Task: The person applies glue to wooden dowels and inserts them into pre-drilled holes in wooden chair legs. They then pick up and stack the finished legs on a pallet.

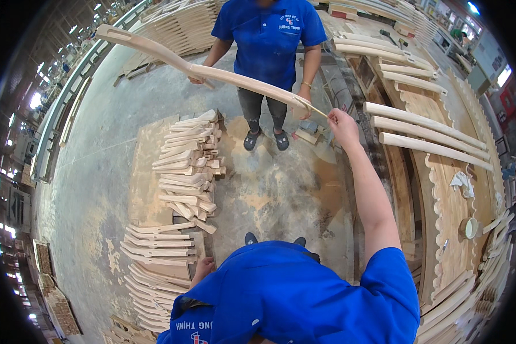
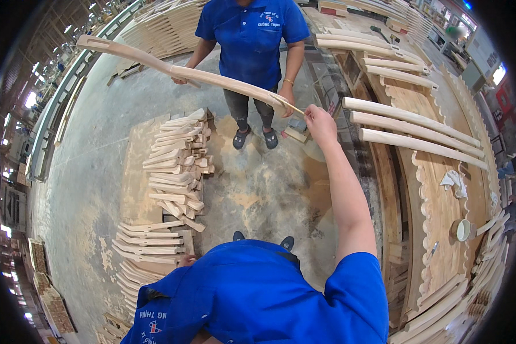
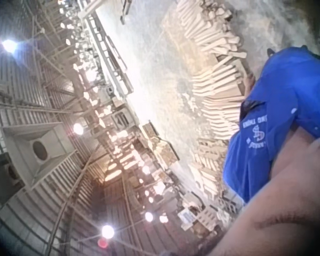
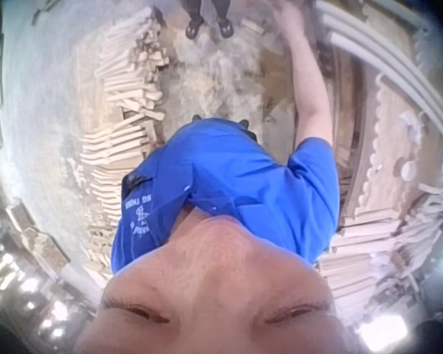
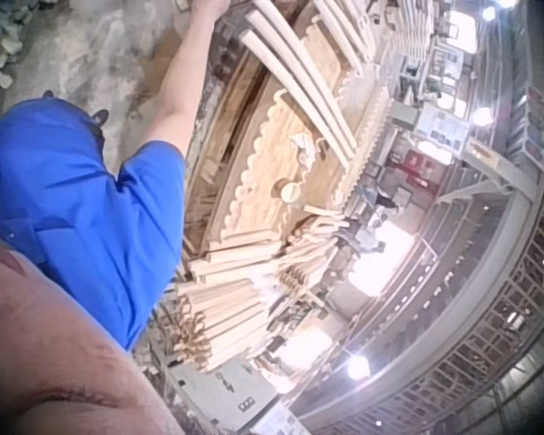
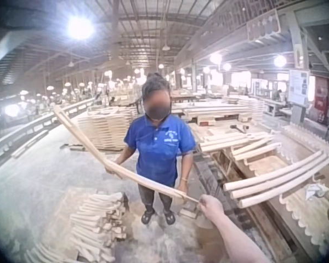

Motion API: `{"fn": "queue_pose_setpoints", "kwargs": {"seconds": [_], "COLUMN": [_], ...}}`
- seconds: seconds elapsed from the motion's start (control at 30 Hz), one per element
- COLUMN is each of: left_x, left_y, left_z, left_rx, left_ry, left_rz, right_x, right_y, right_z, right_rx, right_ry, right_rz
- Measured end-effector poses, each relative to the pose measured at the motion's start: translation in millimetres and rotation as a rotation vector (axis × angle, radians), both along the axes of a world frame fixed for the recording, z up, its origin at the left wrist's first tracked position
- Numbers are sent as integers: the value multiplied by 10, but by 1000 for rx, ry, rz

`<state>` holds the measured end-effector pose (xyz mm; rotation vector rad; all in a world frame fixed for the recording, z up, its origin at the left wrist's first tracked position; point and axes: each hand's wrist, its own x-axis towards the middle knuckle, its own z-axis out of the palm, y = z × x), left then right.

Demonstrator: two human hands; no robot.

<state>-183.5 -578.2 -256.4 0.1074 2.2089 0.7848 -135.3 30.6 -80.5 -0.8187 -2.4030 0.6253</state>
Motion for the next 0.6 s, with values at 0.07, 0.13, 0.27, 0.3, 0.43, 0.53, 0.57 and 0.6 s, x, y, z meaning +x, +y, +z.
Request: {"fn": "queue_pose_setpoints", "kwargs": {"seconds": [0.07,0.13,0.27,0.3,0.43,0.53,0.57,0.6], "left_x": [33,69,84,77,109,104,96,92], "left_y": [-2,-77,-113,-96,-121,-85,-68,-46], "left_z": [-34,-55,-80,-90,-35,29,37,39], "left_rx": [8,32,-8,26,40,8,2,-3], "left_ry": [-58,20,17,0,-52,-68,-72,-71], "left_rz": [13,-26,-36,-26,63,74,62,63], "right_x": [7,-26,-39,-21,-24,-26,-12,3], "right_y": [26,29,74,113,66,6,3,-1], "right_z": [10,14,-86,-105,-164,-147,-142,-141], "right_rx": [1,-1,49,136,181,128,120,111], "right_ry": [-25,-14,95,119,158,158,155,151], "right_rz": [-20,-35,-7,2,-28,-38,-51,-65]}}
